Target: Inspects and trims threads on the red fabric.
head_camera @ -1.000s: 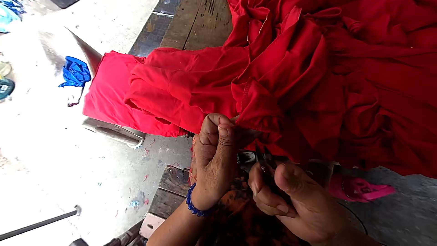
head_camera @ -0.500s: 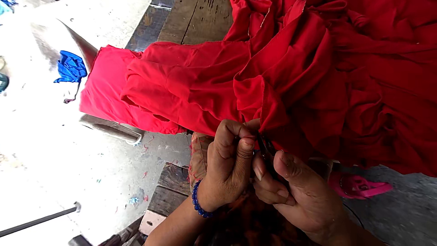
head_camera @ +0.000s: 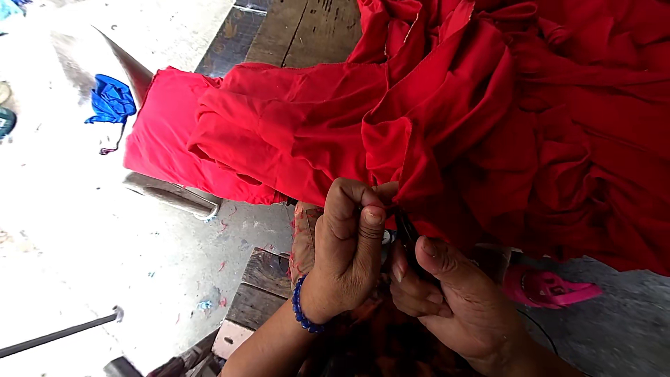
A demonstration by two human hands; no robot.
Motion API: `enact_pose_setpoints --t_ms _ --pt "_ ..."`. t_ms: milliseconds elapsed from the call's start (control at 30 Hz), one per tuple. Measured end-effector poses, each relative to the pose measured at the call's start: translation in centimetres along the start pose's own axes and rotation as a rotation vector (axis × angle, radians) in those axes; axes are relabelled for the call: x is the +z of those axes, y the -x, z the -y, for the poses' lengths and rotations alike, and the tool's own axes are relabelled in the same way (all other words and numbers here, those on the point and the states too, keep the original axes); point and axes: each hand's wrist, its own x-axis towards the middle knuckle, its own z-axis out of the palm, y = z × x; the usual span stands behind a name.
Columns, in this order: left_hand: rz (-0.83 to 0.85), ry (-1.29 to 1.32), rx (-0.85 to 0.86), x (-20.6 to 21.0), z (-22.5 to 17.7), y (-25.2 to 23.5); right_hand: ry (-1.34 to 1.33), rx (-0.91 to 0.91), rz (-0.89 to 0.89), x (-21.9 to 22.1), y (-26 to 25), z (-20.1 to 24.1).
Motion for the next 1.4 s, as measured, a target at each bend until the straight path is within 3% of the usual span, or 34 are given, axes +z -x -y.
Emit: enact_pose_setpoints --t_ms 400,633,767,900,1200,1333,1400 --pt "0.083 -0.136 0.068 0.3 0.4 0.3 0.02 -0.048 -0.052 0.0 -0.1 0.2" --pt "-0.047 0.264 -0.226 0.2 -0.8 -0.7 0.244 -0.236 -0.01 -0.4 0.3 -0.2" --pt "-0.057 0.342 -0.29 0.3 -1.2 -1.1 0.144 -0.133 -0.021 -0.3 0.1 -0.2" --pt "-0.052 0.333 -0.281 0.5 -1.1 -1.1 -0.006 -0.029 -0.045 -0.2 -0.3 -0.2" --pt "0.003 0.093 -0.08 1.4 0.2 -0.1 -0.116 -0.087 -0.104 0.0 -0.5 -0.1" --pt "-0.007 0.092 -0.047 1.5 0.7 -0.1 -0.093 -0.121 -0.133 0.0 -0.5 -0.2" --pt "-0.028 0.139 -0.067 1.4 0.7 -0.3 0.046 -0.203 -0.089 -0.4 -0.5 -0.3"
